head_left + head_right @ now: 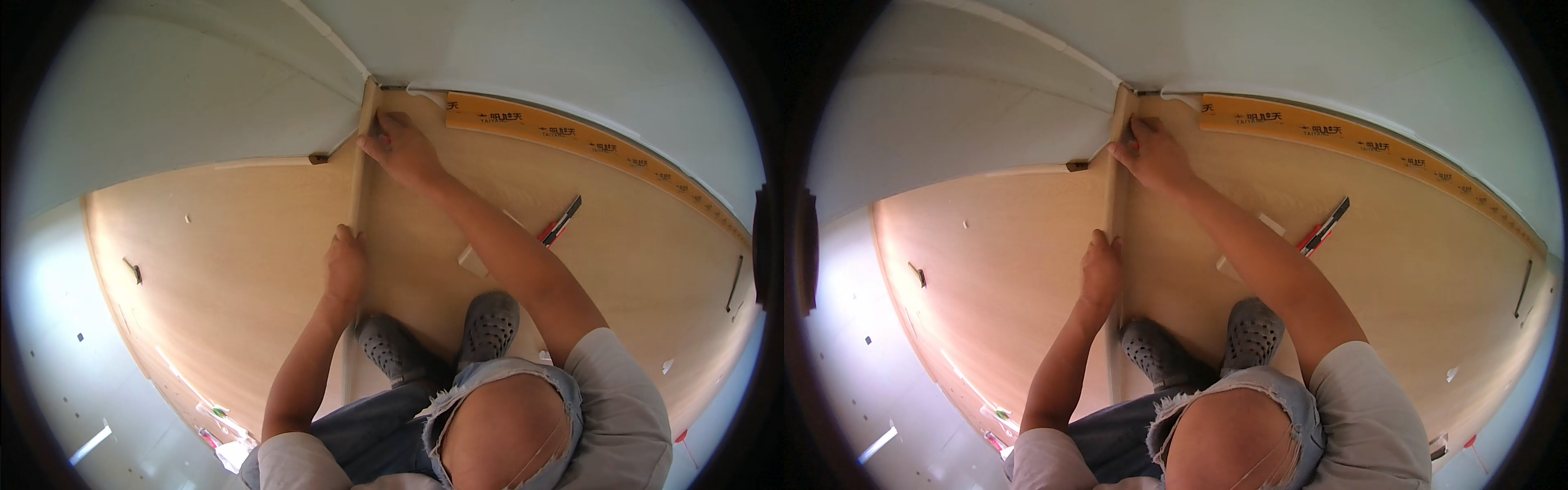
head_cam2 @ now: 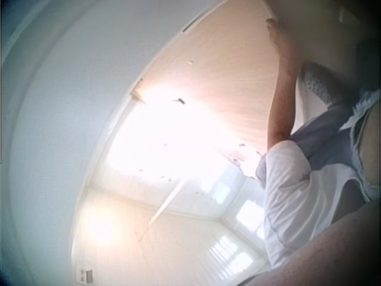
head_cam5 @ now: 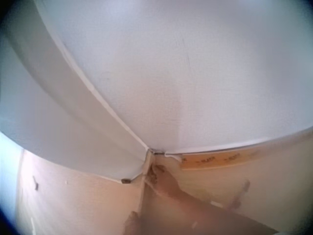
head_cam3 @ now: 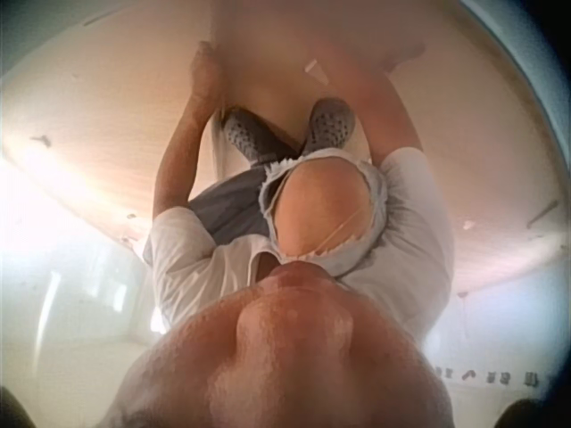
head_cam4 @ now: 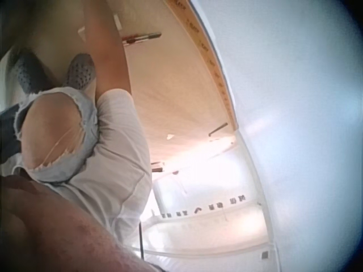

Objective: The person measures and fits wooden baseboards along the wall, then cuts them to size using a miter saw. They repeatedly test the fit at the corner and adjust the pieces before final placement.

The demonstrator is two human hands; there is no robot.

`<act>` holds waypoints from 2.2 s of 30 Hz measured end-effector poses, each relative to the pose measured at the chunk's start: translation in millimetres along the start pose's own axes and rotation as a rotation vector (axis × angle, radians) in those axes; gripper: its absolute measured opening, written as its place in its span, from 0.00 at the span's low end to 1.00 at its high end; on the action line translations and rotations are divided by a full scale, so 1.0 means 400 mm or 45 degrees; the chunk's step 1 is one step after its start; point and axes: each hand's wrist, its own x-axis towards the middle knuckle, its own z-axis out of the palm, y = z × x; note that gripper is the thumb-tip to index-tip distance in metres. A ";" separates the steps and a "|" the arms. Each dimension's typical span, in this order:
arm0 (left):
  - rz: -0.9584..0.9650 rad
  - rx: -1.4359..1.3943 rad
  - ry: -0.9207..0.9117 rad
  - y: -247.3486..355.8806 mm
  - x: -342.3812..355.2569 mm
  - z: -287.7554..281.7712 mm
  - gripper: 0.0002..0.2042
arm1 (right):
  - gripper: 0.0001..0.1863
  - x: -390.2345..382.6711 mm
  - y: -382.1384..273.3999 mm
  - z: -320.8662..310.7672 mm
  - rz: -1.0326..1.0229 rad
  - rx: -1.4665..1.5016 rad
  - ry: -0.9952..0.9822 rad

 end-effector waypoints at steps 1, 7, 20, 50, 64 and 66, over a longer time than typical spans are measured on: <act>-0.023 0.005 -0.010 -0.005 0.004 -0.001 0.13 | 0.36 0.002 -0.011 0.004 -0.002 -0.016 0.007; -0.003 0.071 -0.013 0.007 0.011 -0.009 0.13 | 0.36 0.012 -0.002 0.002 -0.004 -0.020 0.028; 0.129 -0.027 0.287 0.157 0.259 -0.011 0.14 | 0.21 0.098 0.055 -0.055 -0.045 0.019 -0.121; 0.138 0.019 0.303 0.158 0.260 -0.009 0.13 | 0.06 0.191 0.015 -0.085 -0.217 0.476 -0.243; 0.127 0.039 0.286 0.160 0.259 -0.009 0.13 | 0.04 0.197 0.018 -0.083 -0.212 0.490 -0.254; 0.123 0.045 0.277 0.160 0.260 -0.011 0.13 | 0.04 0.197 0.018 -0.080 -0.224 0.506 -0.254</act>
